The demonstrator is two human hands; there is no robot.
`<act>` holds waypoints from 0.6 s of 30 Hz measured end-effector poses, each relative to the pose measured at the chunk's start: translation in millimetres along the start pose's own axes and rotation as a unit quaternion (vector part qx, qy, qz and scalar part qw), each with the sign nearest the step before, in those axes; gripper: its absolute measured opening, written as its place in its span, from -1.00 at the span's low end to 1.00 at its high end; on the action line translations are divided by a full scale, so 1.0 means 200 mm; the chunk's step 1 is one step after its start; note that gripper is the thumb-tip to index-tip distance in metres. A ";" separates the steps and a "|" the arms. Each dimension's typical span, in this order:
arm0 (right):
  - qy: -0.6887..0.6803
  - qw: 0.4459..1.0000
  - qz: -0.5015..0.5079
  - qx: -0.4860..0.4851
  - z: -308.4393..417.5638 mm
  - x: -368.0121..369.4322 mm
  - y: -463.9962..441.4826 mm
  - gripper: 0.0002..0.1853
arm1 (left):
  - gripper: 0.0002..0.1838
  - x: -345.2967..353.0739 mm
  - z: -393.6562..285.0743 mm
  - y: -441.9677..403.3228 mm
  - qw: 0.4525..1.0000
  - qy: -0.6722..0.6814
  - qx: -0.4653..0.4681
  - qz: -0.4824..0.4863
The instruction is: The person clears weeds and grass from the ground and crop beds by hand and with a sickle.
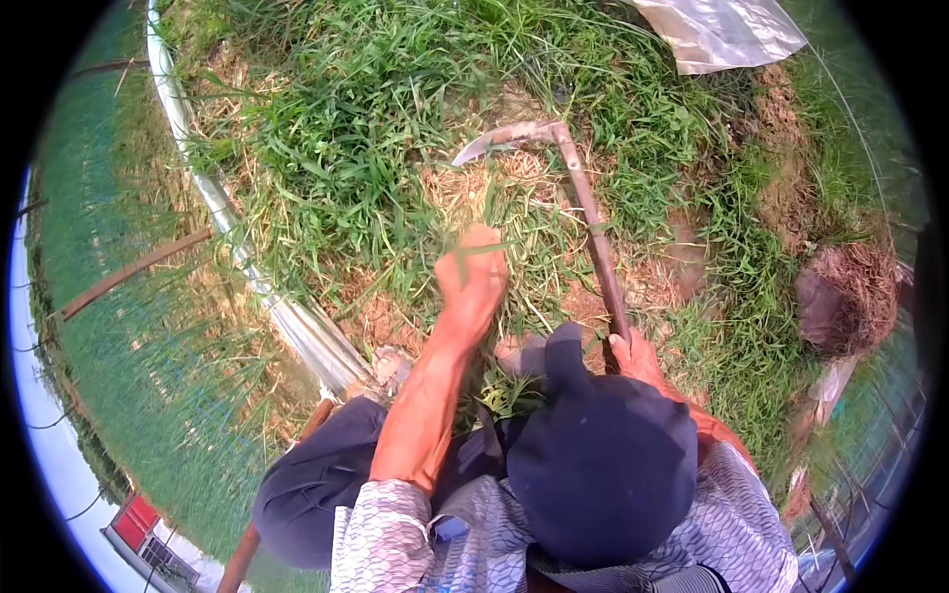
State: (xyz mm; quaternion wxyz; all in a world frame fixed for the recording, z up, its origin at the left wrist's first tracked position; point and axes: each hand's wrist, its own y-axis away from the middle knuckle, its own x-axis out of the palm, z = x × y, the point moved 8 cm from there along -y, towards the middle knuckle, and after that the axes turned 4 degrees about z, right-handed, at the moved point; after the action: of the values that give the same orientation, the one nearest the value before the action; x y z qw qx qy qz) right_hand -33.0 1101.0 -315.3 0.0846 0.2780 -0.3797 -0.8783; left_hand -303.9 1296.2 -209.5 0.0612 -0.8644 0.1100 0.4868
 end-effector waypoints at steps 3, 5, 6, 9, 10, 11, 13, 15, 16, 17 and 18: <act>0.043 0.994 0.083 0.059 -0.26 0.19 0.12 -0.45 | -0.58 0.03 -0.14 0.00 0.874 -0.468 0.117 0.054; -0.021 0.991 0.077 0.105 -0.11 0.17 0.16 -0.41 | -0.56 0.09 -0.15 0.03 0.778 -0.600 0.167 0.078; -0.051 0.998 0.014 0.023 0.00 0.10 0.11 -0.47 | -0.58 0.11 -0.15 0.03 0.759 -0.620 0.178 0.081; -0.321 0.944 -0.035 0.067 0.32 -0.07 -0.10 -0.63 | -0.61 0.13 -0.16 0.07 0.721 -0.656 0.205 0.092; -0.321 0.943 -0.060 0.065 0.39 -0.16 -0.17 -0.63 | -0.63 0.13 -0.16 0.07 0.700 -0.676 0.212 0.086; -0.342 0.936 -0.057 0.063 0.39 -0.19 -0.22 -0.63 | -0.65 0.14 -0.15 0.07 0.710 -0.668 0.207 0.083; -0.165 0.982 -0.090 0.004 0.31 -0.15 -0.13 -0.62 | -0.68 0.16 -0.13 0.07 0.729 -0.651 0.196 0.077; 0.104 0.993 -0.029 -0.057 -0.16 0.07 0.08 -0.60 | -0.69 0.18 -0.11 0.09 0.725 -0.656 0.206 0.026; 0.098 0.994 -0.039 -0.042 -0.21 0.09 0.13 -0.59 | -0.70 0.18 -0.10 0.10 0.725 -0.658 0.205 0.009; 0.086 0.995 -0.051 -0.022 -0.21 0.12 0.16 -0.56 | -0.70 0.17 -0.08 0.10 0.769 -0.609 0.192 0.013; 0.083 0.995 -0.052 -0.011 -0.21 0.14 0.20 -0.56 | -0.71 0.18 -0.08 0.10 0.791 -0.581 0.191 0.016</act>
State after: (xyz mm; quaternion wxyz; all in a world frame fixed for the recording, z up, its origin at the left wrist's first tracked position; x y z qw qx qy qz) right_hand -35.5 1037.1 -322.9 0.0731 0.3688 -0.3466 -0.8594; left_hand -278.0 1268.1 -231.3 0.2695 -0.3875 0.1582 0.8673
